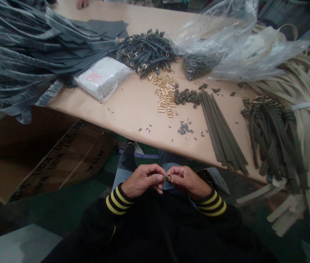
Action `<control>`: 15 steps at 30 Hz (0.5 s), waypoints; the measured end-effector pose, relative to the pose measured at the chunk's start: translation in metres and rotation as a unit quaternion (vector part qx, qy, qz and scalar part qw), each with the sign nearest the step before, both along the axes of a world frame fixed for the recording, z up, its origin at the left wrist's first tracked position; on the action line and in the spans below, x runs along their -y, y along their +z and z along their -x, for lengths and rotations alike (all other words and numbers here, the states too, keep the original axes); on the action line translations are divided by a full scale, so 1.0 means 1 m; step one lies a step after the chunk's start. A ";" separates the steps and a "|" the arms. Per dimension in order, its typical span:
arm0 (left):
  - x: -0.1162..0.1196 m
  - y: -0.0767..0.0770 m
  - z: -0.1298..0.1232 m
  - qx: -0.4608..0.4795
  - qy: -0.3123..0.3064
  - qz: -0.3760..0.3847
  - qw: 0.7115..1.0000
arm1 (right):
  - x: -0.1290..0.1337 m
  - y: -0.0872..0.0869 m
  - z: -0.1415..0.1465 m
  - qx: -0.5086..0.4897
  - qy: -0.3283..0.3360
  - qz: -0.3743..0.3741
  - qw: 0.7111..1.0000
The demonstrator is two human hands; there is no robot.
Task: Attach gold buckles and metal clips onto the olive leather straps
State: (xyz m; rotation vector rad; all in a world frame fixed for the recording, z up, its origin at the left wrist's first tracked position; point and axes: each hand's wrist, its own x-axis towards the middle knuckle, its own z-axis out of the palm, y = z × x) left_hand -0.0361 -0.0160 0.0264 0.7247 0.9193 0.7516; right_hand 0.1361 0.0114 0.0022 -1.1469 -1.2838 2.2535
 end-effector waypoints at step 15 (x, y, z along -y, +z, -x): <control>0.002 -0.014 -0.003 -0.067 0.048 0.045 0.996 | 0.001 -0.011 0.007 0.077 0.010 -0.098 0.992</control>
